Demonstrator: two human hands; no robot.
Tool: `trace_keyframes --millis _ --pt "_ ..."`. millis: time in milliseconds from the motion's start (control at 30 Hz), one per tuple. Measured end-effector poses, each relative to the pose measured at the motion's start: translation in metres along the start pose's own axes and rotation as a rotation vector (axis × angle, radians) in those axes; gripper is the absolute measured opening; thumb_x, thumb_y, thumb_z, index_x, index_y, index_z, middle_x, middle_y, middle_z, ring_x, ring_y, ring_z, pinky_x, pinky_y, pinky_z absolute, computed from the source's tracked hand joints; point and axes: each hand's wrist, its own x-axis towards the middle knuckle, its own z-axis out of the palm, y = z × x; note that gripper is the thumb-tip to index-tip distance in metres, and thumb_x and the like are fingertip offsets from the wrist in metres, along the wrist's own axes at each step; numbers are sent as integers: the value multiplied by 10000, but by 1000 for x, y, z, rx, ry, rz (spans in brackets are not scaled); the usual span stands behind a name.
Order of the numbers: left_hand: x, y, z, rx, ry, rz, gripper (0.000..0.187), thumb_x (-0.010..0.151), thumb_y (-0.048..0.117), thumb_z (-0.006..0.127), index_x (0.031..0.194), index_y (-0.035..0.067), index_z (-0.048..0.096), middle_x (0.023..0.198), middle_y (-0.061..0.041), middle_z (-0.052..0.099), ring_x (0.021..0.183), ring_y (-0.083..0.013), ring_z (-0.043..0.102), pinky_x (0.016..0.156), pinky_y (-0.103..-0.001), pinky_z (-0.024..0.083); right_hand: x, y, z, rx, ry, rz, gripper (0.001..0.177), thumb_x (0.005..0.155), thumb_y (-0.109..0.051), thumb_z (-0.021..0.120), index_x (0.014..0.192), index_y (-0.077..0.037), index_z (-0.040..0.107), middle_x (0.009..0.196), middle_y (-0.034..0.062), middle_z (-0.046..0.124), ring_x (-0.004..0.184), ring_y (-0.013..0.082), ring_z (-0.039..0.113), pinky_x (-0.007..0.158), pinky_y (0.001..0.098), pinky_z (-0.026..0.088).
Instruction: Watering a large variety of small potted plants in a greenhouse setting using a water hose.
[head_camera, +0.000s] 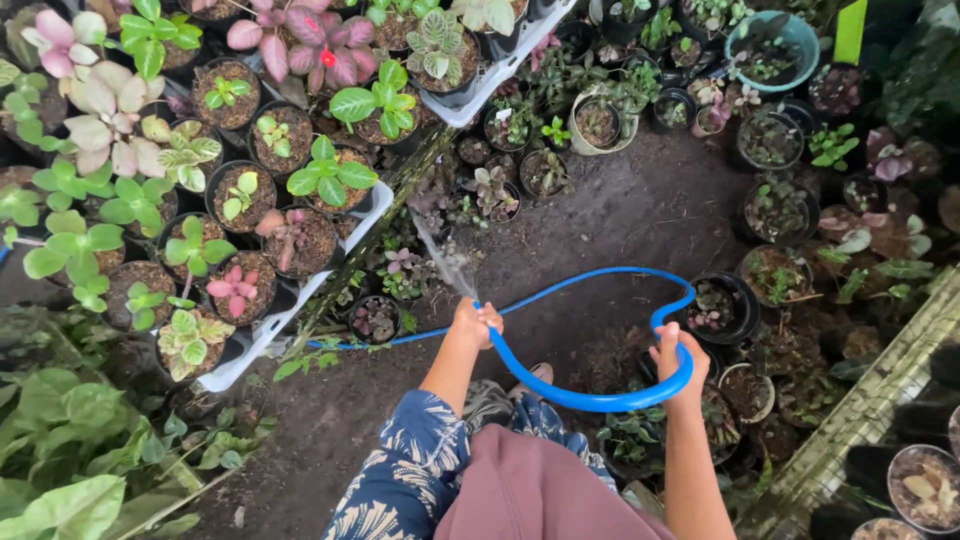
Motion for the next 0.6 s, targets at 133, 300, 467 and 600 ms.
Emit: trace_keyframes --millis 133,300,467,600 --pt "38 6 -6 75 -289 -162 402 964 448 430 737 124 502 467 78 311 369 -96 307 386 -279 251 1 -2 3 33 23 25 435 1088 -372 613 1068 48 725 920 138 647 856 195 649 809 370 635" --pt "9 3 -16 73 -266 -195 422 945 460 475 734 98 526 481 82 335 362 -73 318 367 -264 245 -26 -15 22 92 5 27 409 1065 -358 601 1056 36 712 984 123 697 900 182 690 812 359 636" --pt "22 46 -126 48 -190 -144 411 946 486 460 695 161 442 476 68 305 375 -104 313 387 -288 240 -77 1 55 39 -3 -13 417 1062 -361 617 1071 45 714 967 113 695 875 155 673 812 356 624" --pt "-23 75 -193 -102 -15 -104 552 960 625 439 735 126 506 500 75 344 380 -84 324 385 -261 244 -134 -6 94 -49 -50 -116 410 1050 -356 632 1098 42 715 962 82 708 848 118 661 792 330 599"
